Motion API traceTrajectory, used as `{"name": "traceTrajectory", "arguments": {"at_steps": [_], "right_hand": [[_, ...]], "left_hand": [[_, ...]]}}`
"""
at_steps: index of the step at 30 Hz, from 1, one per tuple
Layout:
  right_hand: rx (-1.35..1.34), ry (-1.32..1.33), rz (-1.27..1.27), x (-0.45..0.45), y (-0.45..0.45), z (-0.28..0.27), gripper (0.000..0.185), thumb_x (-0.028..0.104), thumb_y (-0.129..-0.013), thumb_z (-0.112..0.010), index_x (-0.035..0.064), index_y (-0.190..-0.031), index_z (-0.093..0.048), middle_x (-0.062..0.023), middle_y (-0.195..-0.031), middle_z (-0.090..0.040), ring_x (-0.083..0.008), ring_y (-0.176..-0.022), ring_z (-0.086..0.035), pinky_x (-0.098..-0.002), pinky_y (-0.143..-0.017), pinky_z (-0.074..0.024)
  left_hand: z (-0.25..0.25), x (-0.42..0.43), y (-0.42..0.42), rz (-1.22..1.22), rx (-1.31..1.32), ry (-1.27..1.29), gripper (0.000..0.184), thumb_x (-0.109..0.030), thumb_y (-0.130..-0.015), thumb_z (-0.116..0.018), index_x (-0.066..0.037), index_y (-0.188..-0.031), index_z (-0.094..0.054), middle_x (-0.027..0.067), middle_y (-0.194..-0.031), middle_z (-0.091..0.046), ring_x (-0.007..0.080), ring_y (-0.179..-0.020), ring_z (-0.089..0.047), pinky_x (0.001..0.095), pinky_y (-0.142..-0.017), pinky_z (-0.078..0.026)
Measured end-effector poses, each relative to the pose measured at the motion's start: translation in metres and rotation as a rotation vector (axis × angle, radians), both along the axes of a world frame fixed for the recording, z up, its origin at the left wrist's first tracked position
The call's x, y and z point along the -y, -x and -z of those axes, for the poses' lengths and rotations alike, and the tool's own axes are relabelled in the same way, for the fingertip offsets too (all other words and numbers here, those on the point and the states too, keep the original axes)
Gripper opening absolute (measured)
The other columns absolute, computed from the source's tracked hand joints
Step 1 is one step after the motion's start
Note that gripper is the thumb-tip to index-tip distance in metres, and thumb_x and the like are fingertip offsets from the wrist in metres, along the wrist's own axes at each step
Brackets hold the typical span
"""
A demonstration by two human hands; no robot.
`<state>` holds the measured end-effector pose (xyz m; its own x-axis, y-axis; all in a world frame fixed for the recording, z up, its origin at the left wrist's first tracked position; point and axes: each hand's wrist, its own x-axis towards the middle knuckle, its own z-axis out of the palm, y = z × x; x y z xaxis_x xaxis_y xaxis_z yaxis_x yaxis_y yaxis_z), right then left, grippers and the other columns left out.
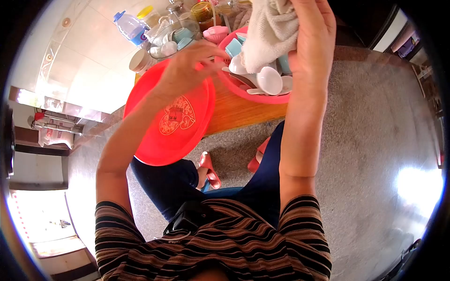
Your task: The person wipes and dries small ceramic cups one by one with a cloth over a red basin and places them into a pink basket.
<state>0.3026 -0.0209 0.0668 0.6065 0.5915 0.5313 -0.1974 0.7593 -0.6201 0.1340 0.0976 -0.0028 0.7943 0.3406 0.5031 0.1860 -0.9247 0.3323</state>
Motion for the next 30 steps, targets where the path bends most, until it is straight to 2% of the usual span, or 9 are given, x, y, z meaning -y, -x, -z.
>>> {"name": "traceTrajectory", "arguments": {"at_steps": [5,12,17,21,23,25,27,28,30], "right_hand": [[-0.073,-0.072,-0.145,-0.024,0.005,0.017,0.009,0.015,-0.092,-0.058,0.0059,-0.094,-0.06,-0.0001,-0.076,-0.061,-0.0061,-0.064,-0.057,-0.0181,-0.056,-0.0461],[0.032,0.059,-0.455,-0.022,0.026,0.016,0.016,0.017,-0.09,-0.061,0.003,-0.098,-0.059,-0.0075,-0.084,-0.066,-0.0122,-0.072,-0.065,-0.0234,-0.061,-0.0532],[0.064,0.177,-0.387,-0.038,0.034,0.026,0.018,0.016,-0.088,-0.064,0.0037,-0.1,-0.058,-0.0074,-0.087,-0.065,-0.0122,-0.074,-0.065,-0.0231,-0.062,-0.053],[0.115,0.107,-0.432,-0.04,0.042,0.028,0.02,0.015,-0.086,-0.067,0.0047,-0.101,-0.059,-0.0028,-0.086,-0.062,-0.0089,-0.069,-0.06,-0.0206,-0.06,-0.0496],[0.107,0.157,-0.497,-0.041,0.039,0.028,0.021,0.016,-0.086,-0.067,0.0051,-0.103,-0.06,-0.0023,-0.086,-0.062,-0.0087,-0.07,-0.06,-0.021,-0.061,-0.0497],[0.112,0.12,-0.565,-0.053,0.028,0.043,0.019,0.016,-0.088,-0.064,0.0051,-0.103,-0.061,-0.0023,-0.085,-0.063,-0.0093,-0.072,-0.061,-0.022,-0.062,-0.0508],[-0.138,0.11,-0.59,-0.052,0.03,0.045,0.016,0.015,-0.09,-0.062,0.0046,-0.102,-0.061,-0.0039,-0.086,-0.065,-0.0109,-0.073,-0.062,-0.0232,-0.062,-0.0519],[-0.305,0.23,-0.482,-0.049,0.034,0.041,0.014,0.015,-0.091,-0.059,0.0038,-0.098,-0.062,-0.0066,-0.085,-0.065,-0.0134,-0.072,-0.063,-0.0229,-0.06,-0.0525],[-0.208,0.201,-0.497,-0.049,0.047,0.041,0.014,0.015,-0.091,-0.057,0.003,-0.095,-0.062,-0.0079,-0.084,-0.065,-0.014,-0.071,-0.063,-0.0224,-0.059,-0.052]], "left_hand": [[-0.004,-0.084,0.055,-0.476,-0.184,-0.058,0.02,-0.028,-0.082,-0.062,-0.016,-0.096,-0.068,0.0054,-0.102,-0.064,0.025,-0.09,-0.063,0.0377,-0.078,-0.05],[0.02,-0.162,0.075,-0.601,-0.403,-0.055,0.044,-0.038,-0.075,-0.067,-0.012,-0.109,-0.063,0.0107,-0.107,-0.064,0.0297,-0.105,-0.059,0.0466,-0.095,-0.035],[0.016,-0.163,0.06,-0.711,-0.617,0.066,0.053,-0.043,-0.071,-0.07,-0.012,-0.114,-0.06,0.0107,-0.108,-0.066,0.0274,-0.107,-0.059,0.0458,-0.096,-0.034],[0.009,-0.157,0.07,-0.669,-0.559,0.069,0.058,-0.044,-0.07,-0.07,-0.012,-0.117,-0.058,0.0105,-0.107,-0.067,0.0265,-0.105,-0.06,0.0422,-0.092,-0.039],[-0.001,-0.144,0.081,-0.708,-0.207,0.008,0.058,-0.043,-0.072,-0.069,-0.013,-0.12,-0.057,0.0117,-0.104,-0.067,0.0274,-0.101,-0.062,0.0403,-0.084,-0.045],[-0.006,-0.128,0.093,-0.697,-0.12,-0.121,0.057,-0.044,-0.077,-0.067,-0.01,-0.121,-0.056,0.0107,-0.099,-0.068,0.0246,-0.095,-0.065,0.0367,-0.076,-0.049],[-0.013,-0.093,0.112,-0.526,0.148,0.583,0.053,-0.045,-0.083,-0.061,-0.007,-0.121,-0.055,0.0088,-0.099,-0.066,0.0187,-0.089,-0.066,0.0318,-0.072,-0.05],[-0.01,-0.074,0.12,-0.537,0.155,0.591,0.053,-0.045,-0.083,-0.061,-0.007,-0.121,-0.055,0.0088,-0.099,-0.066,0.0187,-0.089,-0.066,0.0318,-0.072,-0.05],[-0.004,-0.04,0.135,-0.33,0.271,1.155,0.048,-0.045,-0.088,-0.055,-0.006,-0.116,-0.057,0.0053,-0.095,-0.064,0.0129,-0.084,-0.064,0.0271,-0.067,-0.05]]}}
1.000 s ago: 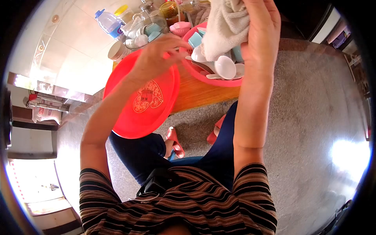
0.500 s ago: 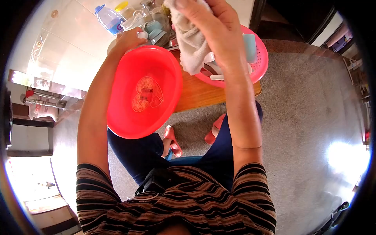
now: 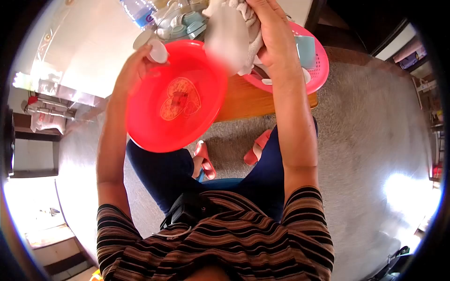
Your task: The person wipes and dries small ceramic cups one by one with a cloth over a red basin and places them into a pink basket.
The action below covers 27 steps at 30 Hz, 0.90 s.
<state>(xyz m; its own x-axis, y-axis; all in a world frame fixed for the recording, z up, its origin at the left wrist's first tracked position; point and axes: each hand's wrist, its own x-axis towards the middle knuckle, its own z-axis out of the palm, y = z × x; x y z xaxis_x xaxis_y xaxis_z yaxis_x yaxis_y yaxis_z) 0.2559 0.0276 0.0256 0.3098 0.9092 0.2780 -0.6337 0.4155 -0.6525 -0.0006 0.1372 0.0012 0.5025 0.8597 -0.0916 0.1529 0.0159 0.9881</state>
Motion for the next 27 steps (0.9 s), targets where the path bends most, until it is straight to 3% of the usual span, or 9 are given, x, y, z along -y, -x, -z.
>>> {"name": "traceTrajectory", "arguments": {"at_steps": [3,5,6,8,14,19,23,25,27], "right_hand": [[0.247,-0.027,0.026,-0.002,-0.002,0.007,0.021,0.023,-0.087,-0.067,0.006,-0.099,-0.066,0.0017,-0.083,-0.065,-0.0059,-0.074,-0.059,-0.0207,-0.063,-0.0466],[1.253,0.183,0.405,-0.004,0.006,0.001,0.023,0.023,-0.086,-0.065,0.0108,-0.105,-0.063,-0.0013,-0.082,-0.067,-0.0119,-0.076,-0.064,-0.0261,-0.064,-0.0497],[1.536,-0.053,0.832,-0.008,0.011,0.005,0.027,0.025,-0.085,-0.065,0.0128,-0.107,-0.059,-0.0071,-0.082,-0.068,-0.0196,-0.077,-0.066,-0.0316,-0.067,-0.0511],[1.544,0.028,0.756,-0.006,0.034,0.003,0.026,0.026,-0.083,-0.065,0.0101,-0.102,-0.057,-0.0092,-0.082,-0.067,-0.024,-0.077,-0.065,-0.0353,-0.066,-0.0509],[1.588,0.086,0.247,-0.056,0.082,0.056,0.029,0.023,-0.08,-0.066,0.0049,-0.1,-0.056,-0.0155,-0.092,-0.064,-0.0314,-0.083,-0.063,-0.0385,-0.072,-0.0495],[1.629,-0.049,0.307,-0.064,0.095,0.069,0.019,0.016,-0.08,-0.064,0.0047,-0.095,-0.06,-0.0145,-0.09,-0.061,-0.0343,-0.082,-0.061,-0.0418,-0.072,-0.0475],[1.728,0.116,0.125,-0.067,0.096,0.069,0.024,0.017,-0.079,-0.064,0.0054,-0.1,-0.06,-0.0158,-0.092,-0.062,-0.0349,-0.083,-0.061,-0.0404,-0.073,-0.0477],[1.355,-0.014,0.012,-0.072,0.091,0.078,0.027,0.019,-0.078,-0.064,0.0067,-0.101,-0.06,-0.0144,-0.094,-0.064,-0.0356,-0.082,-0.061,-0.0392,-0.073,-0.0479],[1.504,-0.113,0.184,-0.072,0.095,0.078,0.026,0.021,-0.079,-0.064,0.0085,-0.101,-0.06,-0.0122,-0.095,-0.064,-0.0373,-0.08,-0.061,-0.0396,-0.071,-0.0487]], "left_hand": [[0.016,0.018,0.017,-0.036,-0.1,0.087,0.044,-0.045,-0.09,-0.052,-0.007,-0.112,-0.058,0.004,-0.09,-0.064,0.0126,-0.08,-0.063,0.0278,-0.066,-0.05],[0.014,0.021,0.02,-0.037,-0.221,-0.044,0.043,-0.045,-0.091,-0.051,-0.007,-0.108,-0.059,0.0041,-0.089,-0.062,0.0134,-0.078,-0.063,0.0281,-0.064,-0.05],[0.021,0.014,0.022,0.011,-0.267,-0.136,0.043,-0.045,-0.091,-0.051,-0.006,-0.107,-0.058,0.0052,-0.088,-0.061,0.014,-0.077,-0.064,0.0283,-0.064,-0.05],[0.029,0.012,0.021,0.053,-0.29,-0.231,0.043,-0.046,-0.091,-0.05,-0.006,-0.105,-0.058,0.0062,-0.088,-0.061,0.0147,-0.075,-0.064,0.0286,-0.063,-0.05],[0.038,0.007,0.016,0.021,-0.061,0.083,0.044,-0.046,-0.095,-0.038,-0.008,-0.106,-0.056,0.0055,-0.082,-0.058,0.014,-0.067,-0.059,0.0254,-0.056,-0.045],[0.043,-0.015,0.001,0.149,-0.083,0.234,0.046,-0.051,-0.093,-0.033,-0.011,-0.089,-0.055,0.0044,-0.07,-0.057,0.0143,-0.056,-0.052,0.0259,-0.049,-0.04],[0.063,-0.016,-0.014,0.03,-0.076,-0.064,0.044,-0.047,-0.096,-0.031,-0.012,-0.089,-0.056,0.0017,-0.068,-0.056,0.0104,-0.052,-0.05,0.0246,-0.048,-0.039],[0.077,-0.036,-0.017,0.072,-0.018,-0.051,0.044,-0.047,-0.097,-0.03,-0.013,-0.089,-0.057,0.0012,-0.068,-0.056,0.0096,-0.05,-0.049,0.0245,-0.047,-0.038],[0.088,-0.035,-0.014,0.111,0.032,-0.036,0.043,-0.046,-0.097,-0.03,-0.014,-0.088,-0.057,0.0008,-0.068,-0.055,0.0087,-0.049,-0.047,0.0244,-0.046,-0.038]]}}
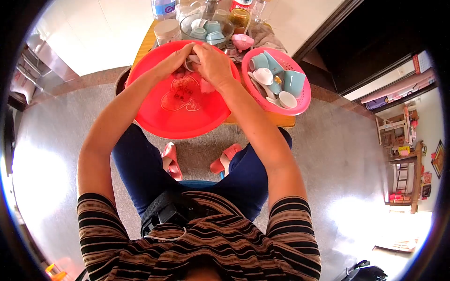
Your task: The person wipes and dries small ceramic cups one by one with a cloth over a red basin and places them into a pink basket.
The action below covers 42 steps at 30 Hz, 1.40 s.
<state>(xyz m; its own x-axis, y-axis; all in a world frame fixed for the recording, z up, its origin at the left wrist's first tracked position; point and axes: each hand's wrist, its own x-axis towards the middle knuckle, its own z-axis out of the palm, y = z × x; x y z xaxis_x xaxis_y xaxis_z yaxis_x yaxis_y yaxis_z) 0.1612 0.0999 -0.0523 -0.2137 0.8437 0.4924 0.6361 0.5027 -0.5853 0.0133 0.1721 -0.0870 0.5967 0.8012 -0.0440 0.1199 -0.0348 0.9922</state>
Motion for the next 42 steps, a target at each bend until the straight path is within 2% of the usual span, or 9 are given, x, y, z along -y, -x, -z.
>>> {"name": "traceTrajectory", "arguments": {"at_steps": [2,4,7,11,16,24,28,35,42], "right_hand": [[0.389,-0.158,0.255,0.008,0.009,-0.01,0.025,0.021,-0.079,-0.064,0.0089,-0.101,-0.06,-0.0115,-0.096,-0.064,-0.0362,-0.077,-0.062,-0.0394,-0.066,-0.0498],[0.421,-0.19,0.283,0.003,0.008,-0.005,0.027,0.023,-0.079,-0.065,0.0115,-0.103,-0.061,-0.0107,-0.092,-0.066,-0.0343,-0.075,-0.064,-0.0401,-0.062,-0.0506],[0.003,0.181,0.164,0.005,0.006,-0.011,0.027,0.023,-0.078,-0.064,0.0105,-0.103,-0.064,-0.0087,-0.074,-0.065,-0.0194,-0.06,-0.063,-0.033,-0.056,-0.05],[-0.432,0.441,0.119,-0.002,-0.009,-0.013,0.024,0.022,-0.08,-0.064,0.0005,-0.091,-0.064,-0.006,-0.074,-0.063,-0.0092,-0.07,-0.06,-0.0238,-0.061,-0.0469],[-0.876,0.131,0.073,-0.011,-0.024,-0.012,0.018,0.018,-0.084,-0.065,0.0025,-0.094,-0.064,-0.0015,-0.084,-0.062,-0.0071,-0.071,-0.055,-0.0227,-0.063,-0.0458],[-1.461,-0.064,-0.071,-0.031,-0.019,-0.048,0.028,0.025,-0.084,-0.068,0.0072,-0.101,-0.055,-0.0035,-0.088,-0.058,-0.0152,-0.076,-0.059,-0.0336,-0.068,-0.0525],[-1.043,-0.11,0.141,-0.027,0.0,-0.041,0.032,0.017,-0.085,-0.063,0.0041,-0.11,-0.048,-0.0056,-0.086,-0.056,-0.0103,-0.068,-0.056,-0.0242,-0.053,-0.0481],[-0.305,0.133,-0.084,-0.029,-0.001,-0.018,0.057,0.035,-0.077,-0.074,-0.0037,-0.114,-0.055,-0.0195,-0.106,-0.051,-0.0275,-0.1,-0.054,-0.0353,-0.087,-0.0447],[0.155,0.172,-0.197,-0.017,-0.012,-0.055,0.038,0.026,-0.077,-0.07,0.0035,-0.106,-0.059,-0.0192,-0.097,-0.052,-0.0335,-0.088,-0.057,-0.0393,-0.078,-0.0458]], "left_hand": [[-0.032,0.015,0.007,0.051,-0.069,0.093,0.046,-0.049,-0.097,-0.03,-0.014,-0.087,-0.058,0.0001,-0.066,-0.053,0.008,-0.047,-0.045,0.0234,-0.042,-0.034],[-0.043,0.021,0.007,-0.002,-0.107,0.094,0.048,-0.051,-0.096,-0.029,-0.013,-0.087,-0.058,-0.0007,-0.064,-0.051,0.0079,-0.044,-0.042,0.0223,-0.04,-0.031],[-0.037,0.018,0.009,0.004,-0.058,-0.012,0.052,-0.057,-0.094,-0.032,-0.011,-0.091,-0.056,-0.0006,-0.062,-0.05,0.0088,-0.044,-0.042,0.0229,-0.041,-0.031],[-0.034,0.017,0.007,0.002,0.078,-0.037,0.056,-0.06,-0.092,-0.034,-0.009,-0.089,-0.057,0.0004,-0.06,-0.051,0.0092,-0.044,-0.044,0.0233,-0.041,-0.033],[-0.048,0.017,0.011,0.053,-0.125,0.086,0.073,-0.071,-0.087,-0.029,-0.006,-0.084,-0.06,0.0047,-0.063,-0.057,0.0115,-0.047,-0.05,0.0252,-0.045,-0.037],[-0.035,0.009,0.002,0.136,0.019,0.353,0.072,-0.072,-0.087,-0.028,-0.009,-0.095,-0.06,0.0102,-0.077,-0.065,0.0188,-0.057,-0.063,0.0256,-0.05,-0.047],[-0.054,0.014,-0.002,0.227,0.118,0.452,0.058,-0.061,-0.093,-0.03,-0.01,-0.101,-0.058,0.0132,-0.084,-0.067,0.0196,-0.06,-0.065,0.0315,-0.055,-0.054],[-0.049,0.001,0.004,-0.012,0.358,0.592,0.043,-0.05,-0.095,-0.035,-0.014,-0.095,-0.058,0.0008,-0.074,-0.062,0.0129,-0.053,-0.054,0.0238,-0.046,-0.041],[-0.061,0.004,0.014,-0.04,0.199,0.508,0.042,-0.049,-0.095,-0.035,-0.015,-0.094,-0.059,0.0014,-0.067,-0.062,0.0121,-0.052,-0.058,0.022,-0.039,-0.038]]}}
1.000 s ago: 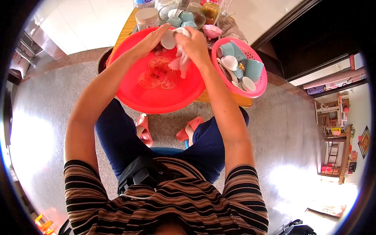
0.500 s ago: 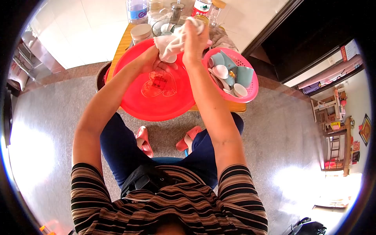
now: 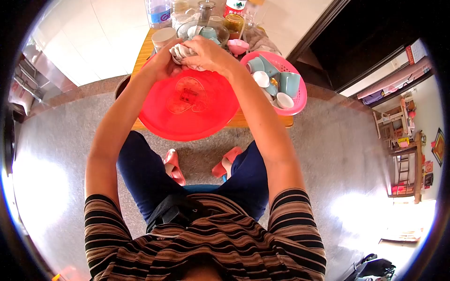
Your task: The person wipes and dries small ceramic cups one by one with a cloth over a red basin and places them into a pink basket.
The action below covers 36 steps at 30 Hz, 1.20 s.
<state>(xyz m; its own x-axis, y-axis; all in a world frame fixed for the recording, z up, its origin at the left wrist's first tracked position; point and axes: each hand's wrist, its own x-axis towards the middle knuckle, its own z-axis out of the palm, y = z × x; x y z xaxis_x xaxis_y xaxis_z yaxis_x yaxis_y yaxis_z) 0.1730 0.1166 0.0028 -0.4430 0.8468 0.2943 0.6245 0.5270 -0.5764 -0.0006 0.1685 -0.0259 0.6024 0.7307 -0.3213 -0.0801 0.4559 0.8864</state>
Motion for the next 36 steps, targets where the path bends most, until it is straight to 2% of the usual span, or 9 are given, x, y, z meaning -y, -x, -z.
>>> {"name": "traceTrajectory", "arguments": {"at_steps": [6,9,12,14,16,21,24,28,36], "right_hand": [[-0.106,-0.447,0.3,-0.017,0.035,0.027,0.026,0.019,-0.078,-0.069,0.003,-0.098,-0.062,-0.0122,-0.081,-0.061,-0.0268,-0.074,-0.062,-0.0374,-0.065,-0.0483],[-0.773,0.327,0.089,-0.019,0.035,0.035,0.029,0.017,-0.081,-0.07,0.0016,-0.104,-0.061,-0.0033,-0.079,-0.062,-0.0081,-0.066,-0.057,-0.024,-0.055,-0.0458],[-0.502,0.424,0.071,0.002,0.029,0.012,0.032,0.017,-0.081,-0.07,0.0024,-0.108,-0.059,-0.0036,-0.08,-0.062,-0.0092,-0.067,-0.058,-0.0236,-0.058,-0.0468],[-0.543,0.309,-0.075,-0.016,0.024,0.043,0.031,0.016,-0.081,-0.069,0.0025,-0.107,-0.058,-0.0037,-0.081,-0.062,-0.0091,-0.066,-0.058,-0.0243,-0.059,-0.047],[-0.015,-0.664,0.32,-0.019,0.027,0.052,0.03,0.016,-0.082,-0.068,0.0021,-0.106,-0.058,-0.0039,-0.081,-0.062,-0.0088,-0.061,-0.057,-0.0255,-0.055,-0.0468],[-0.56,0.487,0.164,-0.004,0.017,0.02,0.033,0.014,-0.079,-0.07,0.0012,-0.107,-0.061,-0.0029,-0.088,-0.064,-0.0094,-0.075,-0.059,-0.0247,-0.067,-0.0477],[-0.713,0.389,-0.094,-0.015,0.014,0.041,0.034,0.016,-0.078,-0.072,0.0009,-0.107,-0.061,-0.0012,-0.086,-0.064,-0.0102,-0.076,-0.06,-0.026,-0.067,-0.0482],[-0.012,-0.247,0.325,-0.015,0.013,0.049,0.031,0.019,-0.075,-0.07,0.0072,-0.103,-0.062,-0.0136,-0.092,-0.067,-0.0271,-0.08,-0.065,-0.0368,-0.071,-0.0506],[-0.375,0.125,0.145,-0.018,0.021,0.044,0.03,0.015,-0.075,-0.069,0.0021,-0.1,-0.061,-0.0136,-0.087,-0.067,-0.022,-0.077,-0.065,-0.0325,-0.069,-0.0505]], "left_hand": [[0.009,-0.001,0.001,-0.068,-0.049,-0.12,0.052,-0.06,-0.093,-0.032,-0.015,-0.092,-0.058,0.0024,-0.062,-0.058,0.0126,-0.044,-0.05,0.0239,-0.034,-0.031],[0.007,0.001,0.003,-0.185,-0.151,-0.133,0.059,-0.066,-0.091,-0.027,-0.014,-0.088,-0.056,0.0022,-0.059,-0.054,0.0127,-0.041,-0.046,0.0243,-0.035,-0.031],[0.013,0.002,0.011,-0.197,-0.225,-0.268,0.065,-0.069,-0.089,-0.023,-0.013,-0.084,-0.055,0.0026,-0.058,-0.053,0.0132,-0.04,-0.046,0.0244,-0.036,-0.031],[0.014,0.0,0.008,-0.177,-0.223,-0.352,0.067,-0.069,-0.089,-0.022,-0.012,-0.084,-0.055,0.0029,-0.058,-0.052,0.0132,-0.041,-0.046,0.0244,-0.037,-0.031],[0.011,0.002,0.005,-0.064,-0.311,-0.301,0.066,-0.068,-0.09,-0.023,-0.01,-0.085,-0.055,0.0033,-0.058,-0.052,0.0131,-0.041,-0.046,0.0246,-0.037,-0.032],[0.0,0.006,-0.004,-0.101,-0.298,-0.236,0.06,-0.064,-0.093,-0.025,-0.012,-0.089,-0.054,0.0026,-0.057,-0.053,0.0119,-0.037,-0.045,0.0246,-0.034,-0.032],[0.006,0.006,-0.003,-0.126,-0.392,-0.366,0.06,-0.062,-0.093,-0.027,-0.009,-0.084,-0.055,0.0039,-0.059,-0.054,0.0125,-0.041,-0.046,0.0245,-0.037,-0.033],[0.01,0.007,0.002,-0.047,-0.362,-0.396,0.055,-0.054,-0.093,-0.029,-0.007,-0.083,-0.056,0.0058,-0.062,-0.057,0.0133,-0.044,-0.048,0.0241,-0.04,-0.035],[0.015,0.0,0.01,-0.038,-0.314,-0.337,0.044,-0.044,-0.095,-0.027,-0.009,-0.09,-0.054,0.0066,-0.064,-0.058,0.0121,-0.044,-0.05,0.0225,-0.04,-0.037]]}}
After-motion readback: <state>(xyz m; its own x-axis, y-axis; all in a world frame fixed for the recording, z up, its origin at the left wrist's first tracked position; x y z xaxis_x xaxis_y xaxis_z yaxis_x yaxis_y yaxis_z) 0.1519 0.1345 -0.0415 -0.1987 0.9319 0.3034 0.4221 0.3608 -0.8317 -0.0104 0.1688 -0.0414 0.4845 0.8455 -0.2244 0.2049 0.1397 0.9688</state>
